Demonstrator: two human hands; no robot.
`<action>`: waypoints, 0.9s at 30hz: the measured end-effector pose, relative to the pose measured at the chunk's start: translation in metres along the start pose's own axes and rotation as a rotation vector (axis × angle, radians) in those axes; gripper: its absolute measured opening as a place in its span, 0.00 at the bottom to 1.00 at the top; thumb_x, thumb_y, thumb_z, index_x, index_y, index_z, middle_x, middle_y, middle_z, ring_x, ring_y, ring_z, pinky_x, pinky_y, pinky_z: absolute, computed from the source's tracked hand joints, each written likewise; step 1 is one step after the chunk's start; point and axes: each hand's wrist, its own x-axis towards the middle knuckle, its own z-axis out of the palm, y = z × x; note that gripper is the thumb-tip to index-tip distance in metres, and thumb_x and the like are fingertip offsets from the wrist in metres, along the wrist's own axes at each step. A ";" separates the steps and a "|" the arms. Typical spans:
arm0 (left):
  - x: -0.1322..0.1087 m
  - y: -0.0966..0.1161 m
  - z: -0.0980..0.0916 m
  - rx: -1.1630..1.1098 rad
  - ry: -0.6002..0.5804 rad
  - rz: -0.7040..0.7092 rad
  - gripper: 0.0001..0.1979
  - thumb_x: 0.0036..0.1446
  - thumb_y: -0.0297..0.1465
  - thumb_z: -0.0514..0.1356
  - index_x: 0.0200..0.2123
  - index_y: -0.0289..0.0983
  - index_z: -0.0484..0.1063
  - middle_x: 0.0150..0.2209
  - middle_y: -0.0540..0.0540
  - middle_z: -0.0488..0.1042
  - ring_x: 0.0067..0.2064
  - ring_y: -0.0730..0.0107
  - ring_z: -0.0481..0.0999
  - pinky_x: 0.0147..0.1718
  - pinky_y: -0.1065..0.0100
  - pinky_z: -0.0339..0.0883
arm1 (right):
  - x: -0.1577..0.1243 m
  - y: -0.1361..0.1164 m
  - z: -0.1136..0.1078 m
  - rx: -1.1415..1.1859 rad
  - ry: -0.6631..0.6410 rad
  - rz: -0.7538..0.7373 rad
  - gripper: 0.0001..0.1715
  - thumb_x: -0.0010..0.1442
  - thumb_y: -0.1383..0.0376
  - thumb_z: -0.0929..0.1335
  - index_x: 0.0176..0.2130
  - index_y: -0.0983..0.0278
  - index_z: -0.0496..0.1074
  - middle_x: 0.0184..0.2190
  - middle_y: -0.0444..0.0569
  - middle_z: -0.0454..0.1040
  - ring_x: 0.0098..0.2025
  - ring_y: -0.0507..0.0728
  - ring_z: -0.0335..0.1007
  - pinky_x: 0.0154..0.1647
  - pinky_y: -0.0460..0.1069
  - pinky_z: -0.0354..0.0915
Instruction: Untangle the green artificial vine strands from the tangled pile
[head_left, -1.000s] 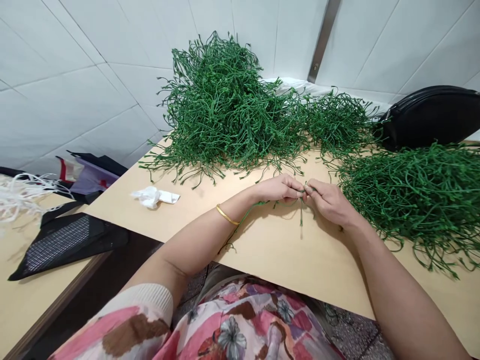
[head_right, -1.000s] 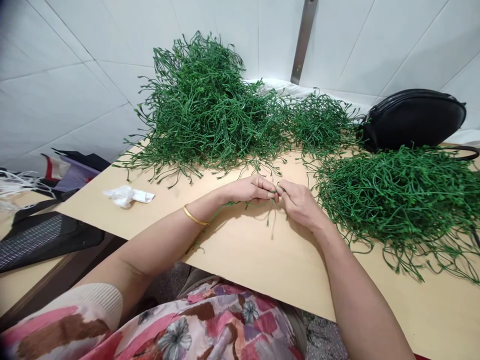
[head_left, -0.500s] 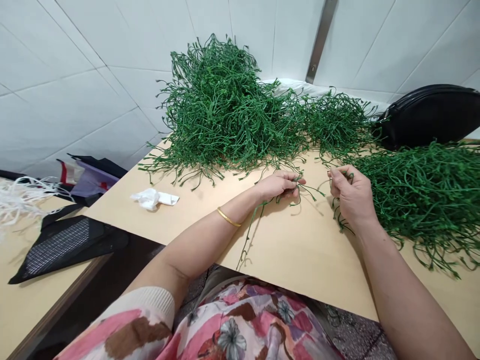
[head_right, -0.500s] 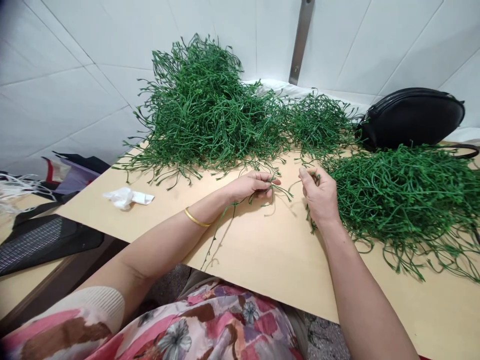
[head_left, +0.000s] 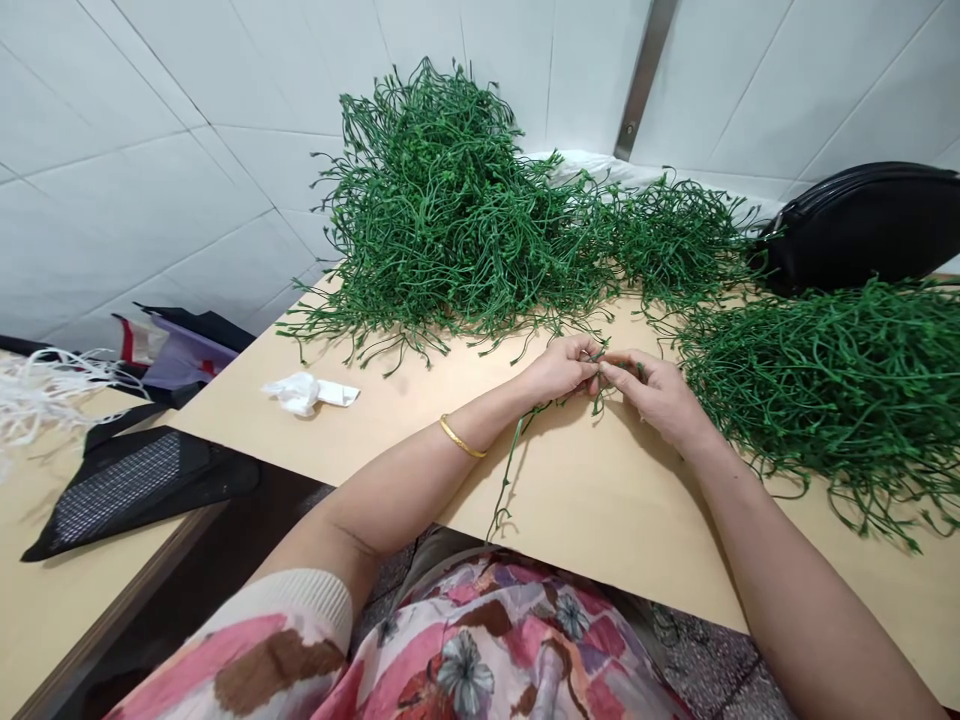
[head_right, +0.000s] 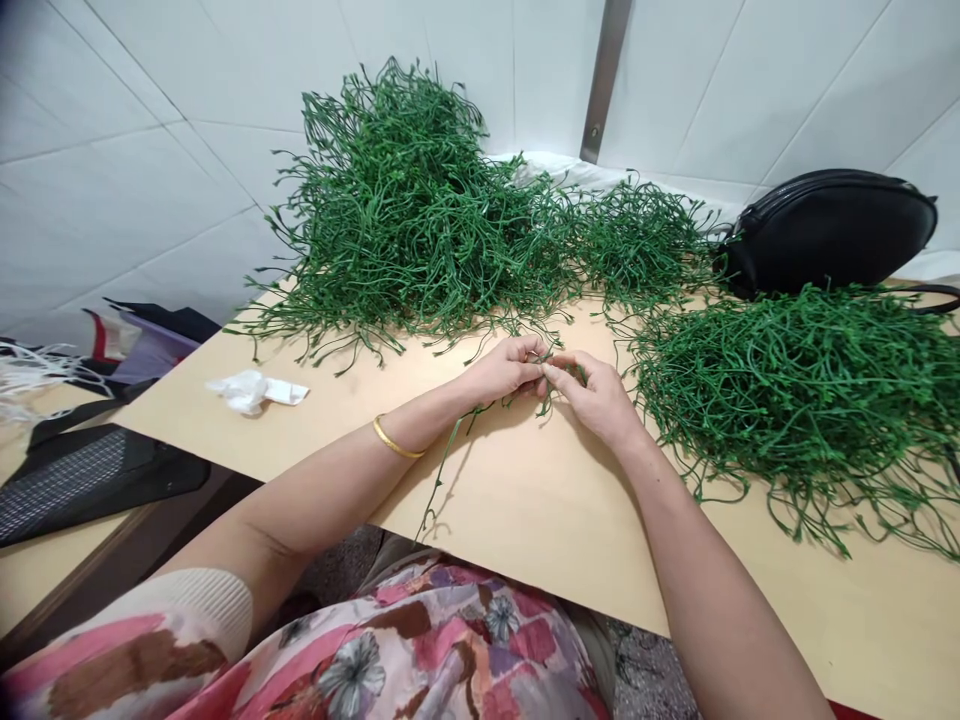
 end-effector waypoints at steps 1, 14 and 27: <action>0.000 0.000 0.001 0.001 0.002 0.005 0.06 0.50 0.20 0.52 0.28 0.36 0.59 0.14 0.57 0.64 0.14 0.84 0.56 0.15 0.78 0.46 | 0.000 0.001 0.000 0.007 -0.015 0.005 0.18 0.53 0.55 0.65 0.37 0.66 0.72 0.22 0.44 0.68 0.24 0.50 0.58 0.23 0.46 0.52; -0.003 0.006 -0.005 0.062 0.042 -0.076 0.06 0.44 0.26 0.59 0.30 0.33 0.68 0.17 0.56 0.60 0.19 0.83 0.56 0.20 0.75 0.47 | 0.001 0.008 -0.003 -0.174 -0.014 -0.019 0.10 0.52 0.63 0.63 0.32 0.65 0.72 0.26 0.47 0.73 0.29 0.52 0.64 0.33 0.48 0.59; -0.003 0.002 0.001 0.015 0.114 -0.046 0.04 0.46 0.23 0.56 0.22 0.32 0.65 0.17 0.52 0.64 0.22 0.80 0.62 0.25 0.75 0.55 | 0.003 0.016 -0.007 -0.201 -0.036 -0.051 0.14 0.53 0.63 0.64 0.39 0.65 0.71 0.33 0.49 0.74 0.35 0.54 0.67 0.37 0.49 0.61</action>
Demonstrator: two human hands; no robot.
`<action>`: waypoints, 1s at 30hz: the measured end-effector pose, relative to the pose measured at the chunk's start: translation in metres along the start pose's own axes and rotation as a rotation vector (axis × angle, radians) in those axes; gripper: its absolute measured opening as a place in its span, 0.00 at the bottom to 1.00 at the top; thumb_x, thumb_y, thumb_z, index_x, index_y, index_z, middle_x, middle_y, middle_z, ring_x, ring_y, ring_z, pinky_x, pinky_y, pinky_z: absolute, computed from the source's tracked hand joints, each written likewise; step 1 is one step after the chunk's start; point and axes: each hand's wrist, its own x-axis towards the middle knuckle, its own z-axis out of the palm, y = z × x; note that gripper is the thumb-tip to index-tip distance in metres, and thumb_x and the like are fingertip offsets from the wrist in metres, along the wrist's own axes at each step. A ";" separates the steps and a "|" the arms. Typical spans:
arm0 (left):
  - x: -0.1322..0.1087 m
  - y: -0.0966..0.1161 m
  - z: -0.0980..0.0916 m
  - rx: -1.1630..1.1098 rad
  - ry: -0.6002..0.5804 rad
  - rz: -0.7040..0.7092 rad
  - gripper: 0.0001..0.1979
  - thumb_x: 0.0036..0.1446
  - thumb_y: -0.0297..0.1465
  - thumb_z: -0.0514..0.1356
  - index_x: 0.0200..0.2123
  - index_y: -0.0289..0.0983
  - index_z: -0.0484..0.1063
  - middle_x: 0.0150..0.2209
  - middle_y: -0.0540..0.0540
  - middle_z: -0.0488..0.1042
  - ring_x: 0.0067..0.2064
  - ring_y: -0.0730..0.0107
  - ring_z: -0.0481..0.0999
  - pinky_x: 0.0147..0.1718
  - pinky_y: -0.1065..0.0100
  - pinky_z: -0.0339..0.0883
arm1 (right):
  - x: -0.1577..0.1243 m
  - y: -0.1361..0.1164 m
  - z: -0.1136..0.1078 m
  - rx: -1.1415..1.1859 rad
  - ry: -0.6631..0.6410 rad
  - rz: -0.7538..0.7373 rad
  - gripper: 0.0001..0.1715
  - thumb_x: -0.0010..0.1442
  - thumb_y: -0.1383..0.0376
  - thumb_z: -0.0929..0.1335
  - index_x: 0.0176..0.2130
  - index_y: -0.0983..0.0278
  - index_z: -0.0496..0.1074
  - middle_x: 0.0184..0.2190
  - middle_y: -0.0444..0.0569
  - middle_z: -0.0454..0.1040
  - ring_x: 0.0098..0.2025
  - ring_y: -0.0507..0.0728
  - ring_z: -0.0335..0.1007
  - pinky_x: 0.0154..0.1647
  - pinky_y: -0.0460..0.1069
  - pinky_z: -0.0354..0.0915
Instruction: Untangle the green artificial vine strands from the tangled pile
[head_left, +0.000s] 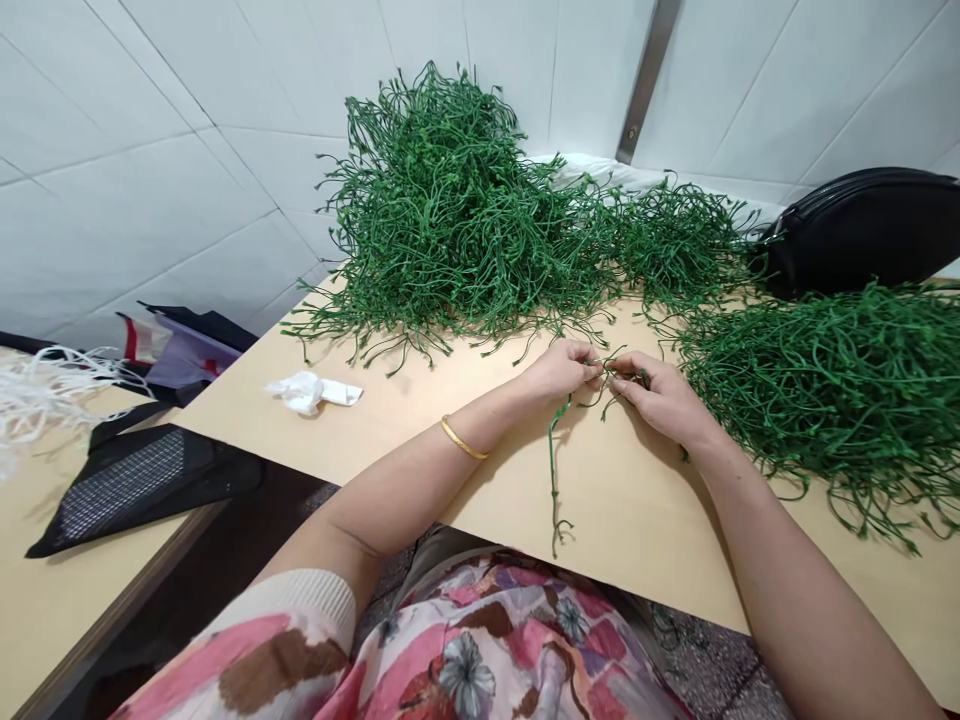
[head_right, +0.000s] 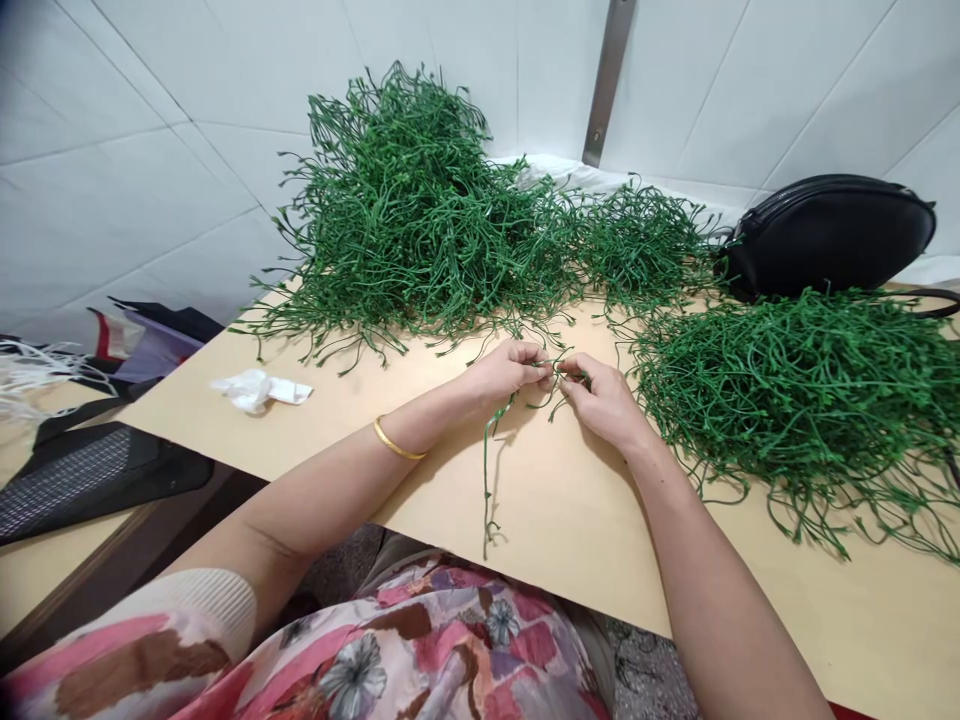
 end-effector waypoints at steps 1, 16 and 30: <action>0.000 0.001 0.000 -0.043 -0.027 -0.030 0.03 0.46 0.22 0.56 0.23 0.32 0.65 0.17 0.52 0.64 0.21 0.80 0.63 0.25 0.74 0.55 | 0.000 0.000 0.000 -0.001 0.001 -0.006 0.14 0.53 0.63 0.64 0.40 0.65 0.72 0.33 0.49 0.74 0.36 0.54 0.67 0.38 0.50 0.61; -0.007 0.008 -0.001 -0.059 -0.101 -0.044 0.04 0.40 0.23 0.60 0.19 0.32 0.66 0.14 0.57 0.54 0.18 0.84 0.49 0.20 0.73 0.41 | -0.003 -0.010 0.007 -0.155 0.073 0.019 0.14 0.58 0.58 0.60 0.38 0.64 0.67 0.26 0.46 0.70 0.26 0.52 0.61 0.28 0.46 0.55; -0.006 0.008 -0.016 -0.184 -0.412 0.058 0.10 0.44 0.32 0.63 0.20 0.30 0.68 0.15 0.55 0.56 0.19 0.84 0.51 0.20 0.73 0.41 | -0.006 -0.020 0.003 -0.094 0.052 -0.101 0.13 0.59 0.60 0.59 0.25 0.62 0.61 0.19 0.42 0.58 0.22 0.50 0.50 0.26 0.47 0.49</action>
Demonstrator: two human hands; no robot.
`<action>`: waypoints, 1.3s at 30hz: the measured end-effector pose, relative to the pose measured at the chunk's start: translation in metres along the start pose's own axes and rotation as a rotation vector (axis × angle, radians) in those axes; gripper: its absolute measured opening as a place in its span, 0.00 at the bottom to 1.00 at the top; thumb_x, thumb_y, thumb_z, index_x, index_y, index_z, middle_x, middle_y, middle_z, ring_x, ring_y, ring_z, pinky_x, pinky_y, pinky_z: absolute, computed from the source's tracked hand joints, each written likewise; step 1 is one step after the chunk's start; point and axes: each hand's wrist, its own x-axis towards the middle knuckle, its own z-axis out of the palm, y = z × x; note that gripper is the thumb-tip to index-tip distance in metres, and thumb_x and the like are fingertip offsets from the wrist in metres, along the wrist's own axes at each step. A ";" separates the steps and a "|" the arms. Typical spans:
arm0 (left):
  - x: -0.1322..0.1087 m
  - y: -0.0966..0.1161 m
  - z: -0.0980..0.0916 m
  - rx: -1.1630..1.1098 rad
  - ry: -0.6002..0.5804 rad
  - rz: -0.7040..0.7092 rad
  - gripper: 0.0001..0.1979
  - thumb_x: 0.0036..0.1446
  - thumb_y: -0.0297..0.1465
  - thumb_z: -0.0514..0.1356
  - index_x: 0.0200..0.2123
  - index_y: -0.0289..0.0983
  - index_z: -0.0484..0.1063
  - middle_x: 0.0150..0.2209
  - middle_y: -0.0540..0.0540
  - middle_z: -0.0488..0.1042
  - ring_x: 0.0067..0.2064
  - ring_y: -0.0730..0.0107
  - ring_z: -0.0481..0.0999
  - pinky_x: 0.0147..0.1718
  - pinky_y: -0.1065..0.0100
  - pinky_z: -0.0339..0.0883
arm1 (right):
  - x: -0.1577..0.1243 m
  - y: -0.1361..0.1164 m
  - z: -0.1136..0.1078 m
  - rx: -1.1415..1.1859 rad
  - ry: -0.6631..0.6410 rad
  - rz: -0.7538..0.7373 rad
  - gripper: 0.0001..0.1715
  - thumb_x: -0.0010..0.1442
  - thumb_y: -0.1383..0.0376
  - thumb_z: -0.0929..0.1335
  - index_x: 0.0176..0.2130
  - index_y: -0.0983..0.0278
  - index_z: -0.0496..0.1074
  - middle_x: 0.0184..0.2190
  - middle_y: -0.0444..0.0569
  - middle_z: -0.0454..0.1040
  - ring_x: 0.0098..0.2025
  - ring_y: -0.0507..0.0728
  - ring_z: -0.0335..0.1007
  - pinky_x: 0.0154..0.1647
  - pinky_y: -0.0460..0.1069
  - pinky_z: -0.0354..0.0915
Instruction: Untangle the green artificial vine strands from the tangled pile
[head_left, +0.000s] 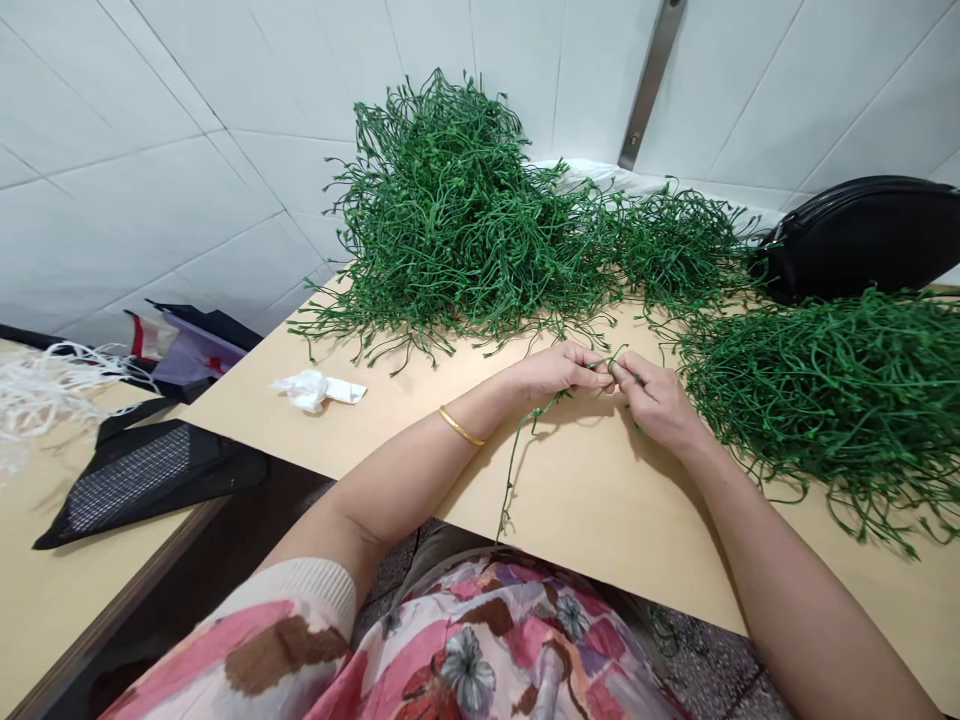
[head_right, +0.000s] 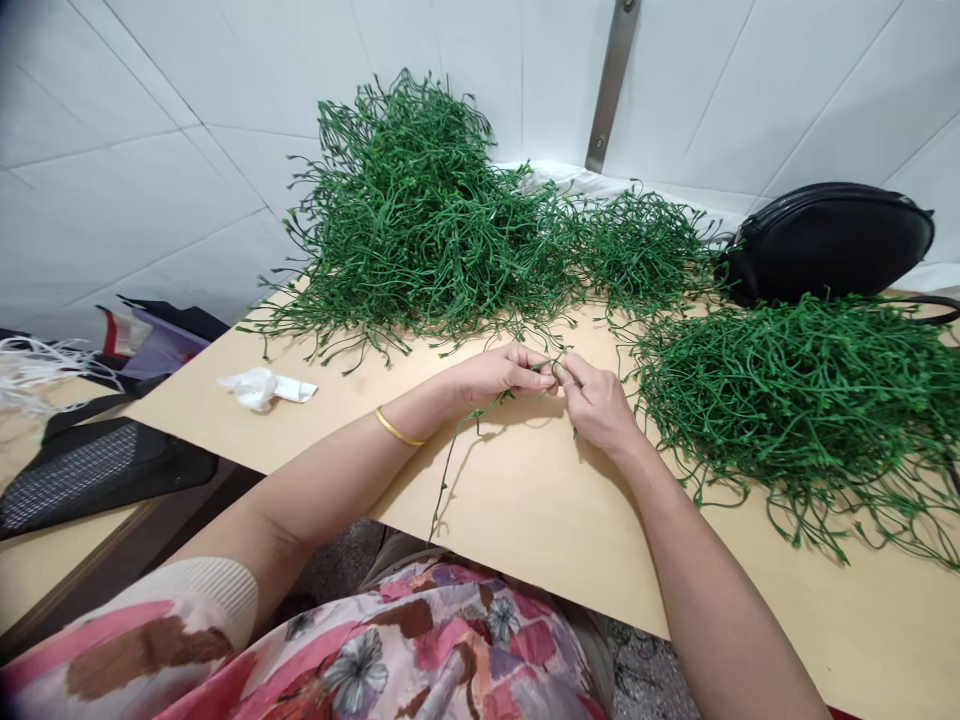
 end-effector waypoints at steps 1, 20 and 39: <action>-0.001 0.001 -0.001 -0.008 -0.032 0.005 0.11 0.44 0.33 0.63 0.21 0.30 0.69 0.15 0.55 0.55 0.18 0.84 0.51 0.20 0.74 0.41 | 0.000 -0.002 -0.002 0.157 -0.035 0.014 0.15 0.59 0.58 0.59 0.24 0.63 0.61 0.19 0.42 0.57 0.21 0.50 0.50 0.25 0.46 0.49; 0.015 -0.013 0.010 -0.297 0.276 -0.148 0.12 0.60 0.30 0.50 0.41 0.29 0.68 0.20 0.49 0.68 0.18 0.78 0.66 0.19 0.73 0.63 | 0.004 0.014 0.010 0.366 0.332 0.219 0.21 0.55 0.49 0.64 0.29 0.65 0.70 0.16 0.39 0.56 0.19 0.47 0.50 0.18 0.44 0.51; 0.022 -0.020 0.018 -0.340 0.241 -0.058 0.06 0.56 0.30 0.55 0.31 0.32 0.68 0.20 0.49 0.68 0.19 0.77 0.67 0.20 0.73 0.62 | 0.007 -0.004 0.003 0.987 0.161 0.486 0.12 0.39 0.63 0.73 0.22 0.64 0.66 0.19 0.39 0.60 0.17 0.43 0.48 0.16 0.42 0.49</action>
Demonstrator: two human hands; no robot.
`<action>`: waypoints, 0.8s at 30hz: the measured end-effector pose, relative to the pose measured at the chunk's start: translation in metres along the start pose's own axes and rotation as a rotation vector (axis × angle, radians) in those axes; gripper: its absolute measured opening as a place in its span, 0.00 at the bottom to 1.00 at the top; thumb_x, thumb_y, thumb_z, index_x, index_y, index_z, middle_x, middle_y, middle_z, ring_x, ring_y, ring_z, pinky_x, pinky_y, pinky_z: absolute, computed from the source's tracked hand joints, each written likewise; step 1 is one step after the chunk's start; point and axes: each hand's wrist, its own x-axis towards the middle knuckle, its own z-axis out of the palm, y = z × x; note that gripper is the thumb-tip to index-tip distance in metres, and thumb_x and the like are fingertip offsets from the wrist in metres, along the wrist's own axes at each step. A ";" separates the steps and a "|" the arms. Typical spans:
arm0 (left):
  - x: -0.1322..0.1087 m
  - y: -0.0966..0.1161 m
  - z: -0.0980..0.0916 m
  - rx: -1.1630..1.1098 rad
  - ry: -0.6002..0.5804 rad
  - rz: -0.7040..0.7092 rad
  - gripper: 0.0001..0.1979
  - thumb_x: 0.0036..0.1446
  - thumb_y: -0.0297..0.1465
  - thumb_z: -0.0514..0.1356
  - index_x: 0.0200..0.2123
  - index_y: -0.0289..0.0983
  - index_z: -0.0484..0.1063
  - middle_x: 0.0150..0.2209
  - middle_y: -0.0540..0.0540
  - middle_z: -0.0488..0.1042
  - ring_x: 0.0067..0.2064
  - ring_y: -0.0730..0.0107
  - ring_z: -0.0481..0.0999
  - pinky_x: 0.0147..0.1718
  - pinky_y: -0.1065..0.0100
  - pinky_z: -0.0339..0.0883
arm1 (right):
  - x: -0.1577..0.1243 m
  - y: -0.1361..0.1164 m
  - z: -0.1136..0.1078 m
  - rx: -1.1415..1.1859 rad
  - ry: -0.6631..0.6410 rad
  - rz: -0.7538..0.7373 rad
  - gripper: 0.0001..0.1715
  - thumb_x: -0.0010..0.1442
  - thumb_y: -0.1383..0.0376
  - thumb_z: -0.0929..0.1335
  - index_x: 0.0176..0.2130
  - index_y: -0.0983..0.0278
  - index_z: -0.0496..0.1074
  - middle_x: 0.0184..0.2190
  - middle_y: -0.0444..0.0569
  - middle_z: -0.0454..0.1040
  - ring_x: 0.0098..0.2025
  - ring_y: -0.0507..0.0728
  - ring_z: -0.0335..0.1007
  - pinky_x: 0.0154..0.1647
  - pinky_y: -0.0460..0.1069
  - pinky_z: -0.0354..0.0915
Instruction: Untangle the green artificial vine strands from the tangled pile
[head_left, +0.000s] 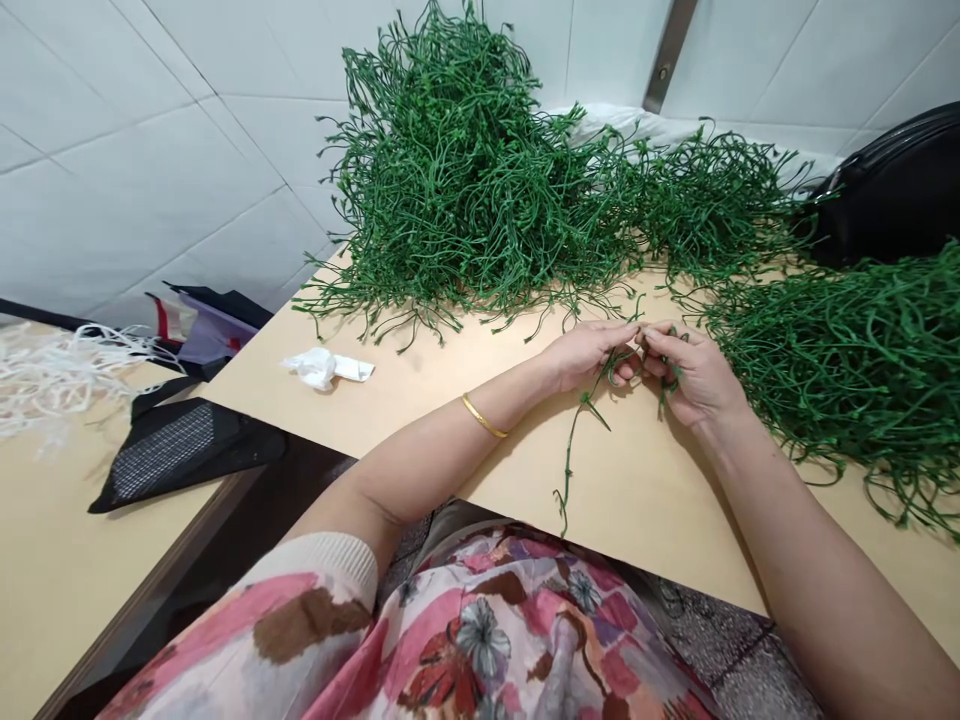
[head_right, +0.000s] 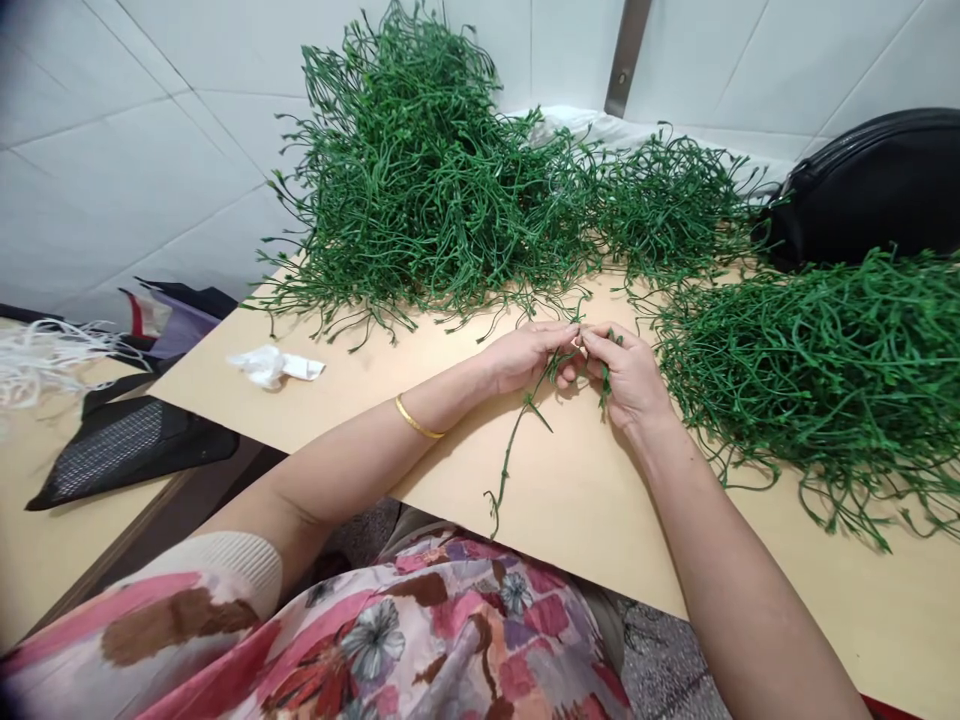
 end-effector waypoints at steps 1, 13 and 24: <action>0.001 0.000 0.000 -0.012 0.017 0.009 0.06 0.55 0.29 0.56 0.30 0.32 0.68 0.20 0.49 0.68 0.19 0.78 0.67 0.20 0.73 0.62 | 0.000 0.000 0.000 0.011 -0.007 0.010 0.13 0.40 0.63 0.73 0.22 0.64 0.65 0.19 0.39 0.60 0.18 0.43 0.49 0.16 0.42 0.49; -0.003 0.006 -0.008 0.075 0.091 0.129 0.04 0.47 0.26 0.62 0.26 0.31 0.69 0.22 0.51 0.67 0.21 0.84 0.63 0.23 0.76 0.58 | -0.002 0.006 -0.001 -0.727 -0.021 -0.282 0.09 0.54 0.61 0.63 0.25 0.62 0.61 0.17 0.40 0.58 0.20 0.48 0.51 0.22 0.45 0.49; -0.018 0.019 0.018 -0.055 0.318 0.394 0.06 0.50 0.29 0.60 0.24 0.34 0.67 0.21 0.54 0.63 0.22 0.84 0.62 0.25 0.76 0.57 | -0.004 0.002 -0.002 -1.235 0.245 -0.367 0.07 0.52 0.63 0.63 0.24 0.62 0.62 0.16 0.44 0.59 0.20 0.52 0.49 0.25 0.48 0.44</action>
